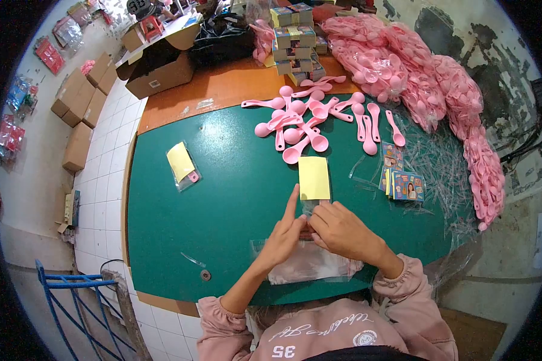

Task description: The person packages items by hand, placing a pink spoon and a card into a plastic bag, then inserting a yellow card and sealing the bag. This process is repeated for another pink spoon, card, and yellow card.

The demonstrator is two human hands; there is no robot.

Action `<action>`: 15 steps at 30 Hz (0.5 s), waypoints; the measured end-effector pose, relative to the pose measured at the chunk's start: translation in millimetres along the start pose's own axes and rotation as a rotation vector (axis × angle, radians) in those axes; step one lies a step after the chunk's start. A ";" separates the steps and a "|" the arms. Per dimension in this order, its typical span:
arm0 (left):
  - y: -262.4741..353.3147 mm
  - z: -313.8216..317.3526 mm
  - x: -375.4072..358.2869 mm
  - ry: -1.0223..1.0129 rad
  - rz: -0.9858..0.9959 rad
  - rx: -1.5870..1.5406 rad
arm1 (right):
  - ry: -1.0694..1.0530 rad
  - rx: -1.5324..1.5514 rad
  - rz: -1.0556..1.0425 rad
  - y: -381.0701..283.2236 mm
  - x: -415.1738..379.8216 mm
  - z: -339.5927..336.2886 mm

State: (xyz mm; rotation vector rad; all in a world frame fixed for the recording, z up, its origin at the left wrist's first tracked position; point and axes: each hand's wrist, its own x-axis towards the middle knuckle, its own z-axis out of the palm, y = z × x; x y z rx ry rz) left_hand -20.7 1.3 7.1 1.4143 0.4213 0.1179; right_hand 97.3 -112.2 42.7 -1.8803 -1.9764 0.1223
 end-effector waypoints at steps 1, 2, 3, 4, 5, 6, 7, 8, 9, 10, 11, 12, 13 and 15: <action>-4.2 -2.1 4.0 -0.021 -0.031 -0.055 | 0.000 0.002 0.000 -0.4 -1.0 1.4; -8.5 -3.9 6.8 -0.041 -0.060 -0.109 | 0.018 -0.023 -0.025 0.1 -2.5 3.5; -12.5 -5.1 7.7 -0.039 -0.060 -0.109 | 0.037 -0.047 -0.051 0.6 -3.9 4.4; -16.2 -6.2 8.5 -0.039 -0.051 -0.084 | 0.037 -0.047 -0.052 1.3 -5.0 2.7; -17.7 -6.6 8.9 -0.040 -0.043 -0.058 | 0.027 0.127 -0.095 2.4 -6.4 -1.1; -10.6 -6.0 7.9 -0.042 -0.042 -0.058 | 0.017 0.300 -0.137 3.9 -8.7 -6.3; 2.6 -4.9 6.0 -0.007 -0.056 -0.048 | 0.017 0.299 -0.136 6.9 -12.4 -17.5; 9.9 -5.4 4.6 0.028 -0.071 -0.037 | -0.037 0.494 -0.057 11.6 -16.9 -33.4; 8.4 -6.7 4.2 0.026 -0.072 -0.034 | -0.091 0.690 0.025 17.1 -21.1 -45.9; 5.0 -6.8 4.1 -0.001 -0.079 -0.153 | -0.091 0.688 0.029 24.9 -25.8 -55.7; 2.8 -5.5 4.2 -0.028 -0.084 -0.275 | -0.047 0.629 0.120 33.3 -30.5 -66.0; 4.9 -5.5 3.3 -0.035 -0.078 -0.278 | 0.000 0.567 0.209 37.4 -33.4 -72.5; 8.7 -6.9 1.7 -0.069 -0.107 -0.270 | -0.059 0.500 0.205 35.0 -30.3 -71.8; 11.2 -8.0 1.9 -0.115 -0.133 -0.256 | -0.028 0.451 0.160 27.3 -24.0 -52.0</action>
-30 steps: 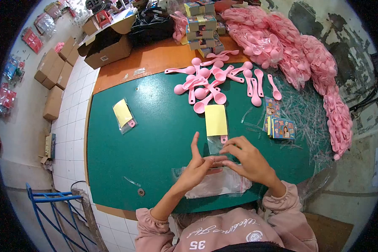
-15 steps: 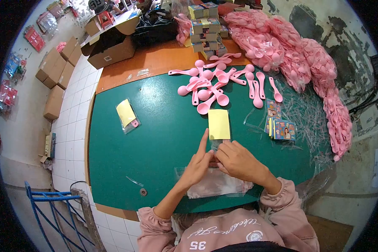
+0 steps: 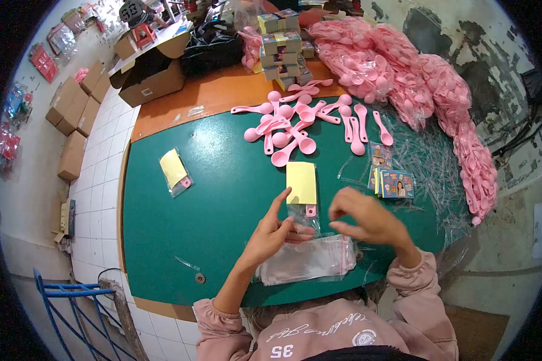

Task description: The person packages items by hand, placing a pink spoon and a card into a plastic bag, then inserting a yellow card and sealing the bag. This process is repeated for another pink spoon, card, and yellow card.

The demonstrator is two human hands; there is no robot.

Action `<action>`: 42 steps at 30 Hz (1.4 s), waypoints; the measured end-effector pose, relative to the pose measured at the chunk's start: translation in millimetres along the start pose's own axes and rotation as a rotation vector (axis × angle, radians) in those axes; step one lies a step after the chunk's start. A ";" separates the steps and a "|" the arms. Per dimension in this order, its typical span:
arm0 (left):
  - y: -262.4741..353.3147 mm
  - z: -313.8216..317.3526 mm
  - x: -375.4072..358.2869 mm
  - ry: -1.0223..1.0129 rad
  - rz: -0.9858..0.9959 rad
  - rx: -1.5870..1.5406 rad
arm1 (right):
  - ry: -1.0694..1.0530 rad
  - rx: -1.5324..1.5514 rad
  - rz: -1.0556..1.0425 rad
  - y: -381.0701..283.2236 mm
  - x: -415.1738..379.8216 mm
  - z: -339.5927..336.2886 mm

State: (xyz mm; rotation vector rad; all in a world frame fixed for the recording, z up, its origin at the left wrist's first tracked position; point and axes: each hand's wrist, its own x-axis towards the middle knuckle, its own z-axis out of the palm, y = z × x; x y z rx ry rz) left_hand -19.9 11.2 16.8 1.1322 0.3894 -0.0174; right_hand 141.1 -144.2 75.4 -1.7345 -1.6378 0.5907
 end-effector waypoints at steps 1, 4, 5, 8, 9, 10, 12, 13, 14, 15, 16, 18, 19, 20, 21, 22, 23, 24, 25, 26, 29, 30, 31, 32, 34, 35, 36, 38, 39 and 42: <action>-1.0 -0.7 -1.2 -0.009 -0.008 0.041 | 0.011 -0.035 -0.057 0.6 2.8 12.6; 0.6 -1.9 -3.9 0.003 0.003 0.122 | 0.025 -0.092 -0.065 -1.9 15.1 39.5; 0.9 -1.8 -5.1 0.011 0.018 0.157 | 0.024 -0.086 -0.071 -2.6 17.7 43.2; -7.4 -4.5 -2.6 0.038 0.068 0.196 | -0.004 -0.144 -0.089 -3.8 21.4 48.4; -6.4 -3.4 -2.6 0.038 0.070 0.194 | 0.017 -0.180 -0.107 -4.0 21.5 49.9; -4.9 -1.8 -3.6 0.042 0.056 0.154 | 0.037 -0.215 -0.126 -4.1 21.4 51.5; -5.6 -1.7 -3.9 0.047 0.042 0.113 | 0.028 -0.239 -0.128 -3.9 21.7 54.8; -8.1 -3.2 -2.9 0.046 0.049 0.106 | 0.023 -0.261 -0.128 -4.0 21.6 55.9; -10.2 -4.7 -1.8 0.044 0.057 0.100 | 0.023 -0.261 -0.128 -4.7 21.6 55.7; -12.0 -6.0 -0.7 0.045 0.056 0.100 | -0.004 -0.260 -0.143 -5.8 21.4 54.7; -13.5 -7.5 0.3 0.038 0.074 0.147 | -0.033 -0.259 -0.158 -6.2 21.4 54.0; -12.5 -8.1 0.6 0.034 0.093 0.192 | -0.047 -0.222 -0.189 -3.8 20.3 51.8; -9.4 -7.3 -0.1 0.005 0.089 0.254 | -0.058 -0.186 -0.218 -1.7 19.0 49.6; -6.6 -6.3 -0.2 -0.028 0.085 0.317 | -0.055 -0.187 -0.216 -1.2 16.6 43.3; -4.9 -5.0 -0.9 -0.037 0.082 0.319 | -0.105 0.033 -0.165 -2.1 12.1 32.4; -4.1 -3.2 -1.7 0.002 0.088 0.230 | -0.152 0.254 -0.112 -0.6 6.2 19.2; -3.8 -2.6 -2.6 0.042 0.091 0.141 | -0.072 0.313 -0.117 7.1 -1.5 -0.4; -3.5 -4.0 -3.6 0.036 0.086 0.144 | 0.007 0.372 -0.123 21.2 -12.6 -24.3; -3.4 -5.6 -4.9 0.009 0.050 0.135 | 0.165 0.362 0.069 41.6 -31.5 -49.4; -3.6 -6.6 -5.4 -0.021 0.016 0.126 | 0.287 0.359 0.224 64.8 -45.8 -79.6; -10.3 -6.3 -2.8 -0.060 0.049 0.208 | 0.392 -0.293 0.657 118.7 -82.0 -153.5; -10.1 -4.2 -1.3 -0.067 0.060 0.211 | 0.401 -0.302 0.653 119.8 -83.5 -150.5; -11.2 -2.5 -2.7 -0.041 0.037 0.178 | 0.451 -0.846 0.868 116.1 -88.3 -134.6; -9.3 -2.3 -0.7 -0.013 0.021 0.149 | 0.486 -1.403 1.052 109.9 -88.4 -118.6; -2.4 2.0 -0.4 0.019 0.004 0.138 | 0.490 -0.721 0.238 68.3 -49.5 -73.1; 0.6 2.7 -0.3 0.045 -0.020 0.132 | 0.329 -0.426 0.182 52.5 -32.8 -38.0; -1.5 2.9 1.0 0.043 -0.023 0.147 | 0.171 -0.132 0.118 38.2 -21.5 -3.0; -11.5 0.8 1.3 0.062 0.006 -0.079 | 0.077 -0.190 0.132 17.8 -3.6 38.3; -13.5 -2.6 -0.7 0.067 -0.001 -0.069 | 0.084 -0.178 0.130 22.5 -1.4 44.8; -3.2 -10.2 -3.6 0.071 -0.027 -0.103 | 0.226 0.056 0.124 33.6 8.6 48.4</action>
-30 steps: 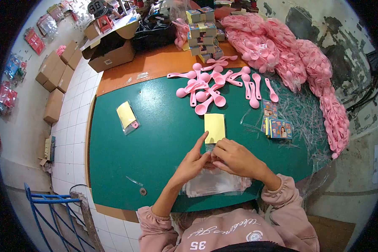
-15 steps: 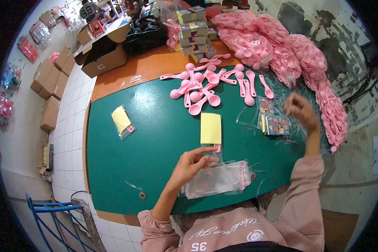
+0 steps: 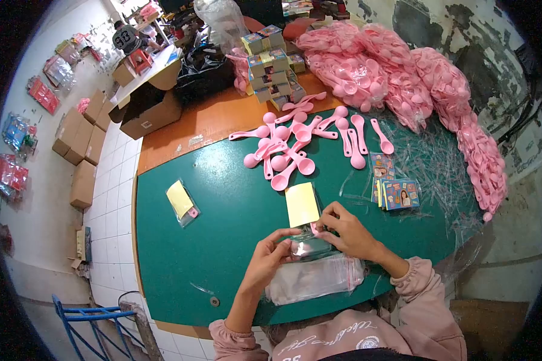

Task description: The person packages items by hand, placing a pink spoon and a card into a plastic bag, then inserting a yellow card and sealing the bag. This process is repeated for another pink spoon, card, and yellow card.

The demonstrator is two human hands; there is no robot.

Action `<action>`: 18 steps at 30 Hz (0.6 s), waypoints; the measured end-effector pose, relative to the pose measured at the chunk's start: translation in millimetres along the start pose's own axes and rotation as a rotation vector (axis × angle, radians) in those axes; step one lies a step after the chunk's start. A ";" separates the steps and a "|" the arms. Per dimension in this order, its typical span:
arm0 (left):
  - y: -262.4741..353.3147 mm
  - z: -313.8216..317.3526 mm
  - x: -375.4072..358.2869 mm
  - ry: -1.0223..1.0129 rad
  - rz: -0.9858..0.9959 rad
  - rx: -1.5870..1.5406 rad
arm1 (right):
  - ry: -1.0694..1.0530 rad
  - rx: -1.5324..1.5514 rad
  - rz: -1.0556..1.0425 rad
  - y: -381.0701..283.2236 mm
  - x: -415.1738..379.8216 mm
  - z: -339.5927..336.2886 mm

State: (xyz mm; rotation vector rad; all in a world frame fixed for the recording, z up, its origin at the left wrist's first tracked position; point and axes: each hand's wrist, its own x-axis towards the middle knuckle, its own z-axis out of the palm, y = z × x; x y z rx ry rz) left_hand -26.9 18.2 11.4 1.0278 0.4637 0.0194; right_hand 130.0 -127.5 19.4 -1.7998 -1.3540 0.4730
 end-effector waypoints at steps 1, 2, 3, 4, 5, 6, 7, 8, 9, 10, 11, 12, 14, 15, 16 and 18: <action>13.6 3.0 -5.1 0.062 -0.048 0.043 | -0.001 -0.004 -0.003 1.8 0.4 -3.2; 20.7 5.2 -6.7 0.123 -0.099 0.086 | -0.018 0.130 0.057 3.9 -1.5 -5.1; 19.5 6.7 -4.4 0.121 -0.099 0.083 | -0.035 0.265 0.118 5.8 -2.5 -6.6; 16.1 8.9 -3.3 0.131 0.009 0.338 | -0.038 0.266 0.121 6.8 -2.3 -7.4; 12.0 11.4 -3.1 0.140 0.115 0.593 | -0.041 0.300 0.144 6.9 -3.0 -7.2; 4.2 11.5 0.9 0.143 0.262 0.759 | -0.043 0.335 0.168 6.8 -4.4 -6.4; 2.2 11.0 2.0 0.143 0.253 0.758 | -0.045 0.341 0.174 7.3 -4.9 -6.9; 1.6 10.3 3.3 0.135 0.299 0.836 | -0.055 0.339 0.183 8.5 -4.6 -8.7; 1.1 9.7 4.5 0.128 0.346 0.913 | -0.067 0.336 0.190 9.8 -4.4 -9.5; -1.0 11.5 6.1 0.209 0.351 0.827 | -0.070 0.339 0.191 11.9 -4.8 -8.7; -1.2 12.0 6.4 0.212 0.348 0.826 | -0.056 0.366 0.195 15.0 -5.2 -7.3; -0.6 12.2 6.4 0.218 0.317 0.816 | -0.040 0.392 0.198 17.4 -4.9 -5.3; -2.9 11.0 7.8 0.225 0.285 0.805 | -0.046 0.549 0.319 20.6 -2.8 0.9; -6.9 8.7 9.8 0.242 0.267 0.796 | -0.050 0.704 0.440 21.2 -1.8 3.1; -9.3 7.3 10.7 0.258 0.248 0.788 | -0.053 0.706 0.440 20.9 -0.9 4.3; -5.3 9.5 10.5 0.281 0.217 0.790 | 0.006 0.680 0.479 19.3 0.1 6.5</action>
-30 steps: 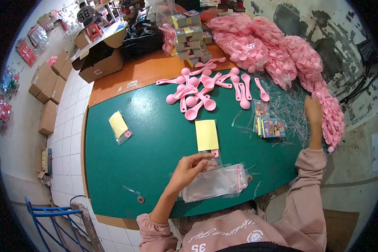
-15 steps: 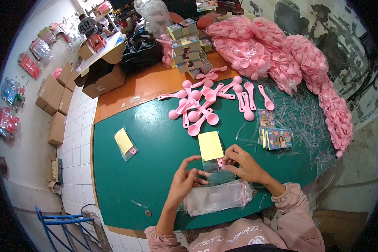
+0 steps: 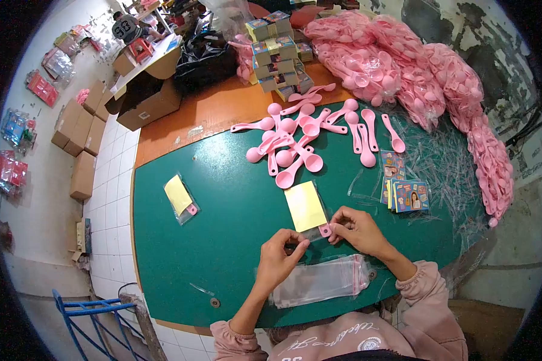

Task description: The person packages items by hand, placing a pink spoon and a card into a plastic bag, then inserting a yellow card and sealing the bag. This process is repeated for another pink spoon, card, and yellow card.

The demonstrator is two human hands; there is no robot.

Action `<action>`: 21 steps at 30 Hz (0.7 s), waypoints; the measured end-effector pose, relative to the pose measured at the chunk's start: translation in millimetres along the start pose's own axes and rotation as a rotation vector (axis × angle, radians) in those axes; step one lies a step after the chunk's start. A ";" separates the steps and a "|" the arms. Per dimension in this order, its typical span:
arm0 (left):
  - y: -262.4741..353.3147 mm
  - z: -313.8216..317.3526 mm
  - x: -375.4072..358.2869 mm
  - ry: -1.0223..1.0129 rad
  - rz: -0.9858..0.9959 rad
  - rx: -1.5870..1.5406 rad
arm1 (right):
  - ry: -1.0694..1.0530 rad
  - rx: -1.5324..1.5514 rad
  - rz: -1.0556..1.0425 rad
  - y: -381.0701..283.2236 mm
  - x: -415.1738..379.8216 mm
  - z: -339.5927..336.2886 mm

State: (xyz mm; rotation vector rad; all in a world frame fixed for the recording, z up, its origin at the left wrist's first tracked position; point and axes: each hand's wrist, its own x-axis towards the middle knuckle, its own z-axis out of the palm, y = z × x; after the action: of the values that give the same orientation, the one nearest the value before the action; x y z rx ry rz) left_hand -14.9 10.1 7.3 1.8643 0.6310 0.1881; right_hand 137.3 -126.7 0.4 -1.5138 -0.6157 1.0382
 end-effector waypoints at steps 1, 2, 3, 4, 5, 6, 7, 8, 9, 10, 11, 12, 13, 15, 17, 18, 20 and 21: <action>1.5 -0.3 0.6 0.007 -0.031 0.008 | -0.003 0.001 0.003 -0.7 0.0 1.6; -0.1 -0.1 1.3 0.008 -0.035 0.007 | 0.043 -0.006 0.007 -1.8 0.0 3.9; -2.6 0.2 2.4 -0.001 -0.061 -0.038 | 0.089 -0.014 0.011 -2.2 0.3 5.6; -4.1 0.7 2.8 -0.010 -0.086 -0.083 | 0.086 -0.013 0.014 -1.4 1.0 6.7; -4.1 2.6 2.7 -0.008 -0.088 -0.083 | 0.116 -0.018 -0.013 -0.1 2.0 7.6; -3.7 5.5 2.9 0.046 -0.065 -0.142 | 0.146 -0.023 -0.040 0.9 3.0 8.2; -3.6 7.3 3.0 0.100 -0.042 -0.200 | 0.145 -0.024 -0.040 1.8 3.4 8.7; -3.6 7.6 2.9 0.100 -0.042 -0.201 | 0.159 -0.015 -0.051 2.5 3.5 9.1; -3.5 7.9 2.9 0.112 -0.046 -0.212 | 0.174 -0.006 -0.062 2.7 3.3 9.2; -3.3 8.3 3.0 0.124 -0.049 -0.224 | 0.176 -0.006 -0.062 2.2 3.0 9.5; -2.8 8.1 3.0 0.123 -0.048 -0.225 | 0.175 -0.034 -0.068 1.3 2.8 10.2; -1.9 7.1 2.8 0.111 -0.045 -0.194 | 0.173 -0.062 -0.074 0.4 2.6 10.8; -0.9 6.0 2.8 0.100 -0.041 -0.163 | 0.175 -0.063 -0.075 -0.2 2.5 11.0; 1.5 3.4 2.1 0.065 -0.059 -0.129 | 0.154 -0.040 -0.067 -1.1 2.1 11.5; 2.2 2.4 1.9 0.026 -0.075 -0.094 | 0.143 -0.074 -0.065 -3.9 1.4 11.3; 1.5 2.5 1.5 0.033 -0.031 -0.075 | 0.128 -0.108 -0.060 -5.1 0.7 10.8; -3.8 1.6 1.2 0.045 0.017 -0.056 | 0.108 -0.174 -0.065 -8.0 1.3 8.3; -9.9 -0.3 2.6 0.090 0.082 -0.059 | 0.085 -0.238 -0.071 -10.6 4.0 6.9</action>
State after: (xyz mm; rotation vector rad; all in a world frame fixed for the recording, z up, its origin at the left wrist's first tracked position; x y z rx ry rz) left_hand -16.1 14.2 -2.1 1.8341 0.6041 0.3423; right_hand 135.0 -117.6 9.8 -1.7203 -0.7480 0.8652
